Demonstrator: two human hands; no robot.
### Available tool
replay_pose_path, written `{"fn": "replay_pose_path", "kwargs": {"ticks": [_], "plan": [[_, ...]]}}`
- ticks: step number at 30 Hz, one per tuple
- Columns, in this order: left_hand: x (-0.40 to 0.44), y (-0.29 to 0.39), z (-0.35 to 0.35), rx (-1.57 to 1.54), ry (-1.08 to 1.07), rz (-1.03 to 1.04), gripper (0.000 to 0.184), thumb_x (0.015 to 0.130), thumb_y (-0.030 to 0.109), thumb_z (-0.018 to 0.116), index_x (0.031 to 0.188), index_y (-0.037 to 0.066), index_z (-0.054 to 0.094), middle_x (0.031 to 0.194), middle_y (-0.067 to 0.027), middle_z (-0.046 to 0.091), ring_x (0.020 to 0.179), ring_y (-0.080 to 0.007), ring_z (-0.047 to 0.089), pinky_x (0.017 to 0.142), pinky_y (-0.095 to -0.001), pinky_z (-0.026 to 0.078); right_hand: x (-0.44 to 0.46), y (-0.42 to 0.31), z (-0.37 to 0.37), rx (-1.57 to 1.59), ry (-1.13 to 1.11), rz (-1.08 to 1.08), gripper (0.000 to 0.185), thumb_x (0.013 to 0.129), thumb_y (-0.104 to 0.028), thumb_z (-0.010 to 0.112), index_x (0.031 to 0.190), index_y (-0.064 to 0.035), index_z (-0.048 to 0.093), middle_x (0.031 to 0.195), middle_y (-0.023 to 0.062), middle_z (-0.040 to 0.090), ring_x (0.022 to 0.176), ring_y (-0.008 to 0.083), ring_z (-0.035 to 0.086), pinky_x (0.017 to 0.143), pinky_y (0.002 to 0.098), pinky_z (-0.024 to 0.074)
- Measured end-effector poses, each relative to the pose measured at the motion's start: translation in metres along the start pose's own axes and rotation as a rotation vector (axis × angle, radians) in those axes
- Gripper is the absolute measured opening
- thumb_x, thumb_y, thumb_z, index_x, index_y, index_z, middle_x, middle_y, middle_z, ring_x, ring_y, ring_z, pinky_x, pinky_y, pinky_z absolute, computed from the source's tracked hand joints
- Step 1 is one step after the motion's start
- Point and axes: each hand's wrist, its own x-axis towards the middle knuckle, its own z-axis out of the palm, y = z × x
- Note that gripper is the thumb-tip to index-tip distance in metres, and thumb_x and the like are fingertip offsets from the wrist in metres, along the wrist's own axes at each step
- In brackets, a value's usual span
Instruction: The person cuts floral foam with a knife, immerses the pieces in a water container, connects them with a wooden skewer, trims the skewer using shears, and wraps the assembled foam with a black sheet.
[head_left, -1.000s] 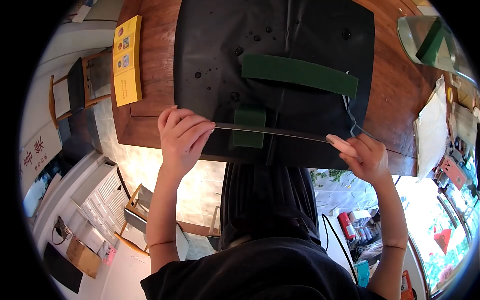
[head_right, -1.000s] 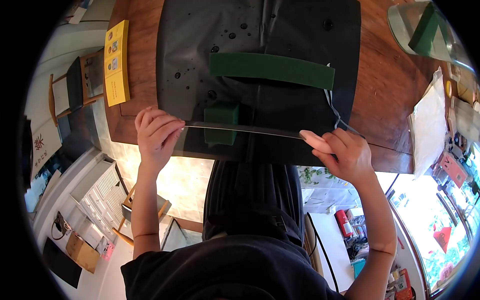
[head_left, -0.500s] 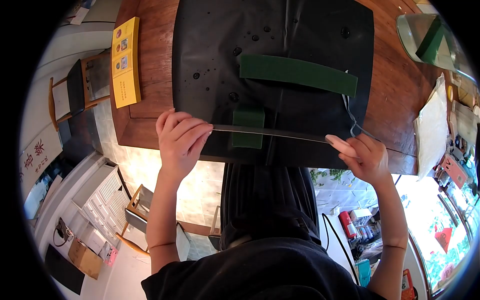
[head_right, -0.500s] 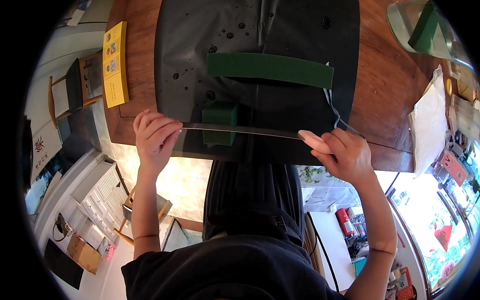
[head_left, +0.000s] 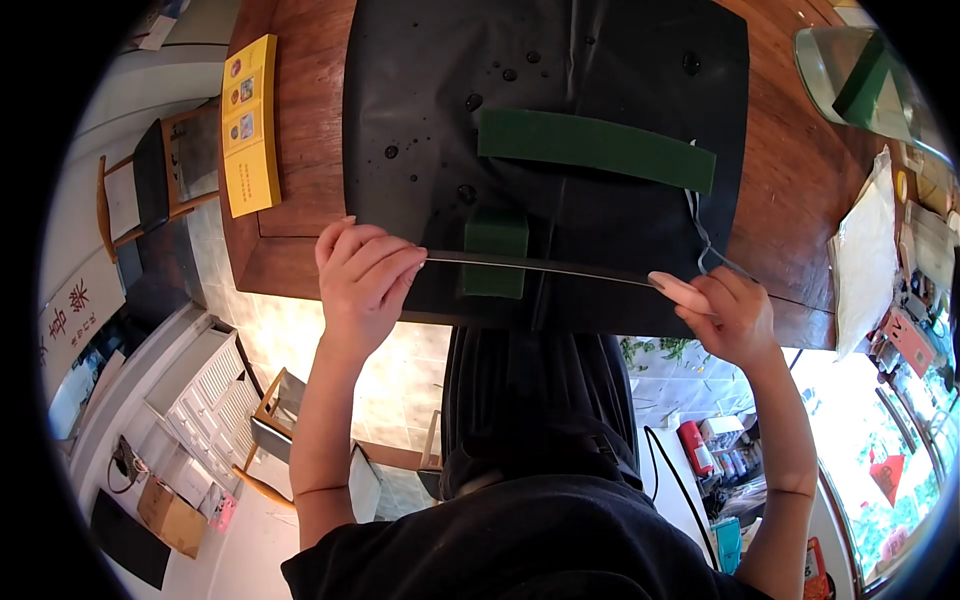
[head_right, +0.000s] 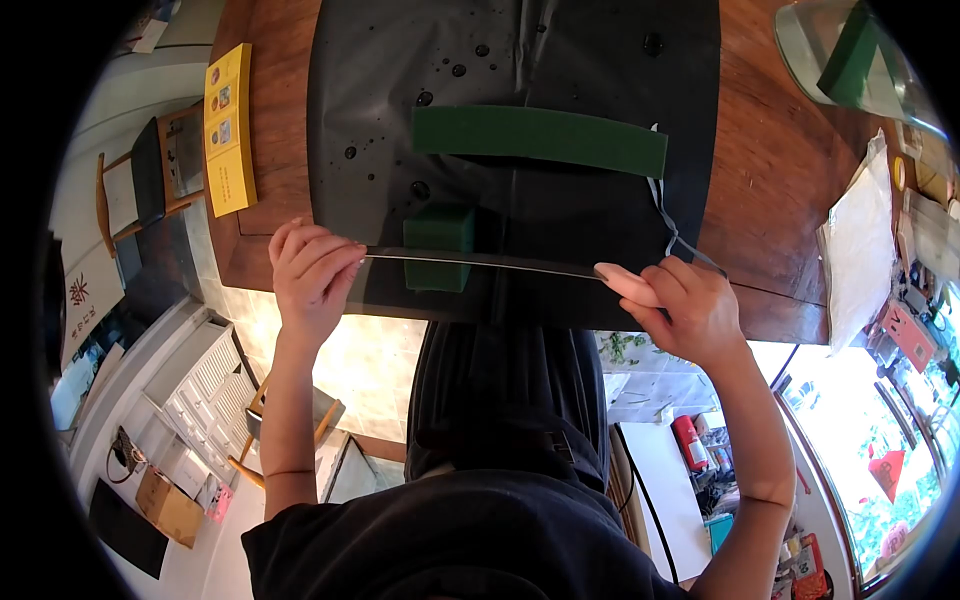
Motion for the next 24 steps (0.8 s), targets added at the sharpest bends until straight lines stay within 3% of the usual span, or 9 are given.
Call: {"fn": "replay_pose_path", "kwargs": {"ticks": [18,21,24], "plan": [[-0.002,-0.007,0.017,-0.02,0.038,0.051,0.019,0.069,0.002,0.079,0.083,0.013,0.071,0.081,0.003,0.065,0.082,-0.0162,0.06,0.096,-0.0394,0.042,0.001,0.012,0.02,-0.033,-0.002,-0.03,0.025,0.072,-0.02,0.08,0.079,-0.0045,0.062,0.069,0.0042,0.056,0.053,0.0192,0.056,0.045,0.0318,0.0448],[-0.005,-0.012,0.026,-0.038,0.059,0.058,0.019,0.068,0.001,0.078,0.083,0.012,0.071,0.081,0.0027,0.065,0.081,-0.0166,0.06,0.095,-0.0392,0.043,0.001,0.017,0.029,-0.025,0.015,-0.044,0.021,0.075,-0.019,0.079,0.088,-0.007,0.069,0.067,0.0023,0.053,0.053,0.018,0.054,0.045,0.0316,0.0438],[-0.007,-0.018,0.036,-0.045,0.052,0.064,0.019,0.068,0.0,0.078,0.083,0.011,0.07,0.081,0.0023,0.065,0.08,-0.017,0.06,0.095,-0.039,0.043,0.007,0.018,0.034,-0.049,-0.021,-0.074,0.029,0.079,-0.019,0.075,0.109,-0.0154,0.073,0.066,0.0007,0.049,0.057,0.0165,0.053,0.046,0.0306,0.044]]}}
